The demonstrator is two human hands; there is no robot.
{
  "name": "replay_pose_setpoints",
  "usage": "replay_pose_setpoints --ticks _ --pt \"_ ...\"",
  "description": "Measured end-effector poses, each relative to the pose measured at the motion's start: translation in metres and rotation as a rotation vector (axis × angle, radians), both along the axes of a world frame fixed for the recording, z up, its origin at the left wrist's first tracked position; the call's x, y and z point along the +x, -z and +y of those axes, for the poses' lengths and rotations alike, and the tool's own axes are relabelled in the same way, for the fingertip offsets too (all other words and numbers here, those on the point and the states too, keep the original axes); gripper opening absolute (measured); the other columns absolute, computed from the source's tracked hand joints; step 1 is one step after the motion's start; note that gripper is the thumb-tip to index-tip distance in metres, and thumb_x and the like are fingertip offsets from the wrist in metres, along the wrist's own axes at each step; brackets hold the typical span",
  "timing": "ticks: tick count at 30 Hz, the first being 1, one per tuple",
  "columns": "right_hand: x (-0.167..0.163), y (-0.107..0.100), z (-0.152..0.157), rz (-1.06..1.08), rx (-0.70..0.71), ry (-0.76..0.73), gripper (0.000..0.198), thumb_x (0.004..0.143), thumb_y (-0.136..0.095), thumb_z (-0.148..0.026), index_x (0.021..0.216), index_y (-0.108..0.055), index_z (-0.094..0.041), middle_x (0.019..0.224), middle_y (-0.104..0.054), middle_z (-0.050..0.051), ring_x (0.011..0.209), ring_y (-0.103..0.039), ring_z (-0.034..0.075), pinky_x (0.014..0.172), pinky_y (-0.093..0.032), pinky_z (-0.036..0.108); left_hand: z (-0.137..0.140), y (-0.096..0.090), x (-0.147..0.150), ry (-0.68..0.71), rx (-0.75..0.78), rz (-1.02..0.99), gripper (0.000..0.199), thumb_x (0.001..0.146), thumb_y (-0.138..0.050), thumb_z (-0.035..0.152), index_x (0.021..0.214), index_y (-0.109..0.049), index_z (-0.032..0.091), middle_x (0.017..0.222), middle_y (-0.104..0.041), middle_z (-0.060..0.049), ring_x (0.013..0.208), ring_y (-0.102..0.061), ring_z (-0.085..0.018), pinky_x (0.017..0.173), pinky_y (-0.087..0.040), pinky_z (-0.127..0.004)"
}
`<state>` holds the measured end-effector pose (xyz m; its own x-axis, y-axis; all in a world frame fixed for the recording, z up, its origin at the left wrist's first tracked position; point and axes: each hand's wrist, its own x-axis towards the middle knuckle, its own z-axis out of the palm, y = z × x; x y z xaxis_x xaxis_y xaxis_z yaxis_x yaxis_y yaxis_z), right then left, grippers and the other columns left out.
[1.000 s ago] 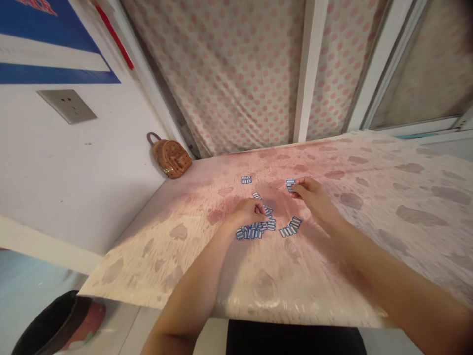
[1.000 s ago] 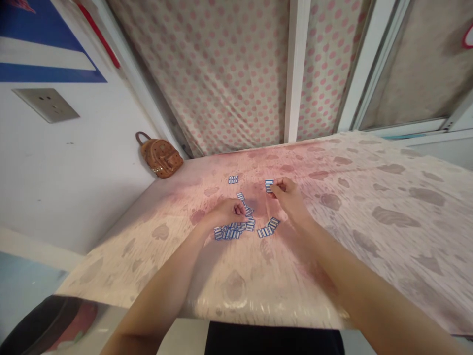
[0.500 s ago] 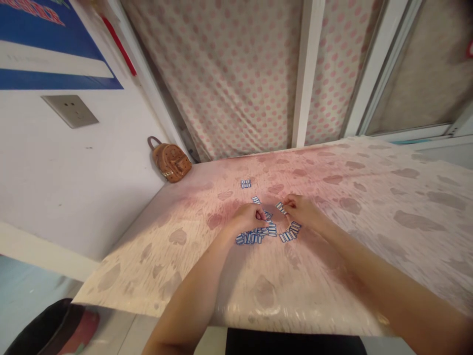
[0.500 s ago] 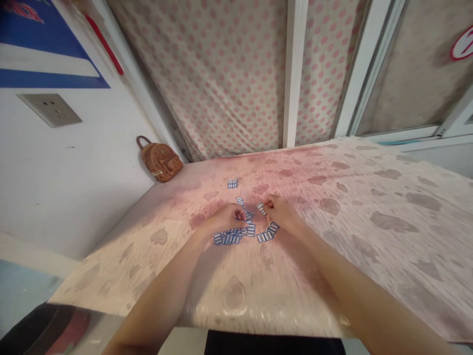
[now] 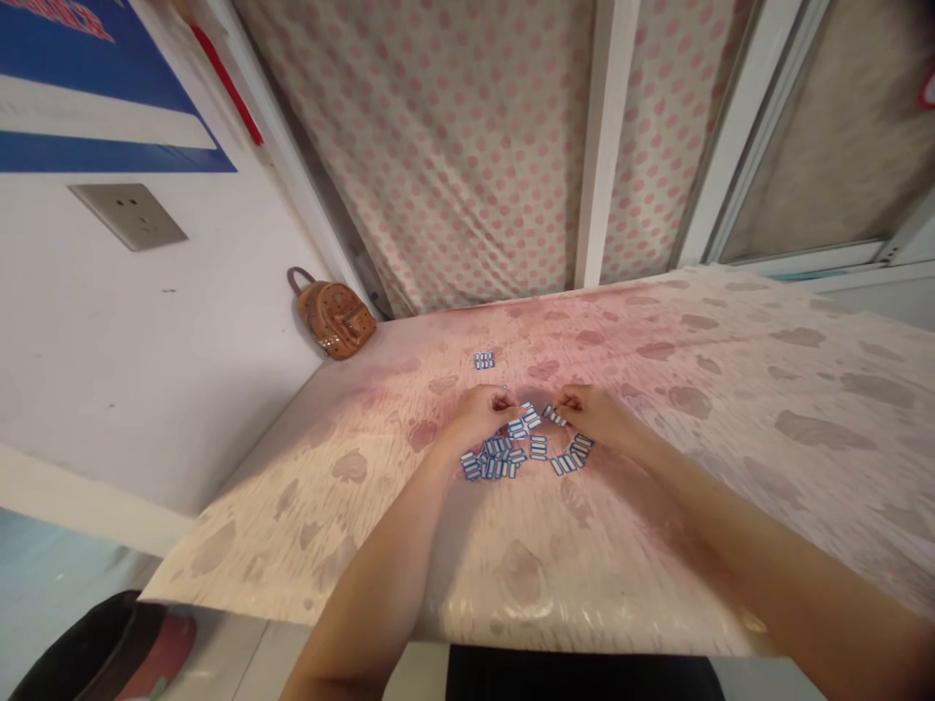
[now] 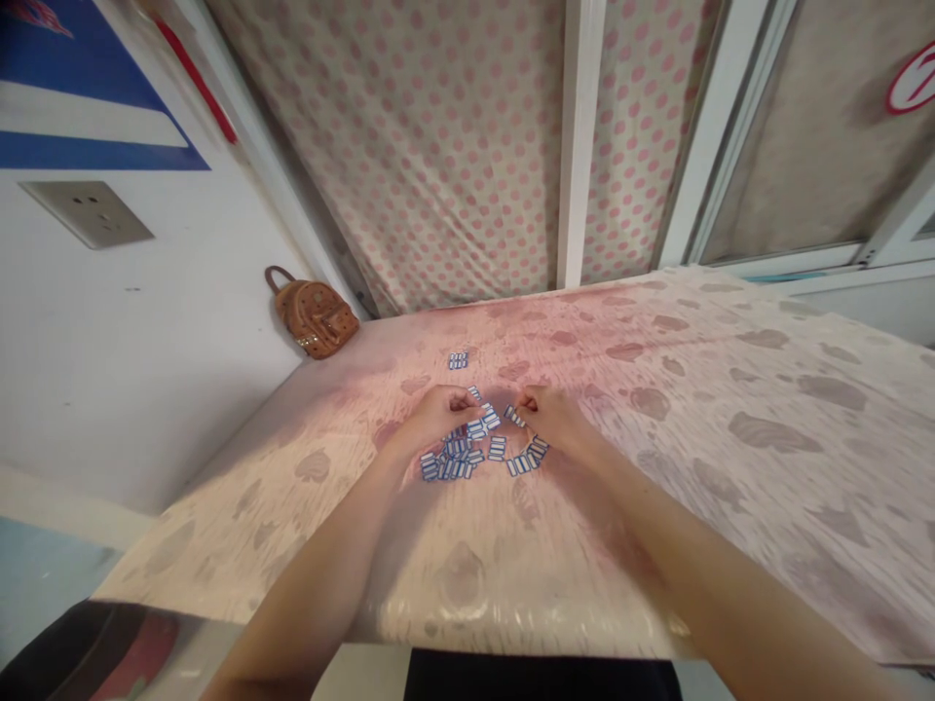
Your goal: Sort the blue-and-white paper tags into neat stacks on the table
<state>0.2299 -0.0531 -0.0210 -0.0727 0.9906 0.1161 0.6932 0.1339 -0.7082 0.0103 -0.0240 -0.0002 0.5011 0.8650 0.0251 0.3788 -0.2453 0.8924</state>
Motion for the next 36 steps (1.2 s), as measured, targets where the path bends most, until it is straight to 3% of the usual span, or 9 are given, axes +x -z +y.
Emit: replay_pose_setpoints --ticks 10,16,26,30,33,36 --pt "0.003 0.000 0.000 0.043 0.036 -0.055 0.015 0.078 -0.052 -0.027 0.071 -0.064 -0.020 0.068 -0.066 0.002 0.062 -0.057 0.016 0.057 -0.039 0.026 -0.002 -0.001 0.002 0.020 0.027 0.022 0.041 0.073 -0.069 0.055 0.070 -0.061 0.015 0.056 -0.051 0.003 0.050 -0.047 -0.010 0.048 -0.031 -0.021" --pt "-0.008 -0.011 -0.003 0.330 0.042 -0.254 0.024 0.077 -0.059 -0.044 0.074 -0.062 -0.020 0.067 -0.062 0.000 0.062 -0.055 0.015 0.059 -0.041 0.027 -0.008 -0.008 0.008 0.008 0.066 -0.047 0.055 0.065 -0.071 0.067 0.062 -0.057 0.014 0.056 -0.044 0.004 0.054 -0.037 -0.008 0.052 -0.027 -0.022" --pt "-0.001 -0.002 0.005 0.493 0.089 -0.122 0.023 0.071 -0.064 -0.042 0.073 -0.059 -0.020 0.064 -0.061 -0.001 0.059 -0.054 0.014 0.057 -0.042 0.027 0.002 0.001 0.006 -0.062 0.194 0.011 0.062 0.076 -0.059 0.070 0.053 -0.041 0.016 0.054 -0.027 0.005 0.055 -0.027 -0.008 0.052 -0.018 -0.024" --pt "-0.003 -0.004 0.005 0.567 0.026 -0.051 0.020 0.070 -0.067 -0.035 0.075 -0.054 -0.021 0.064 -0.063 -0.002 0.059 -0.060 0.015 0.059 -0.048 0.028 -0.002 0.001 0.008 -0.025 0.152 -0.003 0.047 0.081 -0.061 0.055 0.059 -0.055 0.015 0.054 -0.043 0.004 0.054 -0.038 -0.009 0.053 -0.027 -0.023" --pt "-0.005 -0.010 0.002 0.602 -0.054 -0.015 0.018 0.071 -0.066 -0.031 0.075 -0.051 -0.022 0.066 -0.065 0.000 0.063 -0.066 0.017 0.062 -0.052 0.029 -0.006 -0.002 0.011 -0.014 0.159 -0.020 0.030 0.081 -0.065 0.043 0.076 -0.070 0.014 0.071 -0.065 -0.002 0.065 -0.054 -0.013 0.061 -0.038 -0.023" --pt "-0.005 -0.014 -0.001 0.599 -0.097 -0.024 0.014 0.076 -0.064 -0.029 0.078 -0.052 -0.021 0.073 -0.068 0.002 0.070 -0.068 0.017 0.067 -0.055 0.029 -0.008 -0.004 0.015 -0.046 0.194 -0.068 0.027 0.082 -0.065 0.041 0.083 -0.073 0.015 0.084 -0.071 -0.006 0.075 -0.060 -0.016 0.067 -0.042 -0.024"
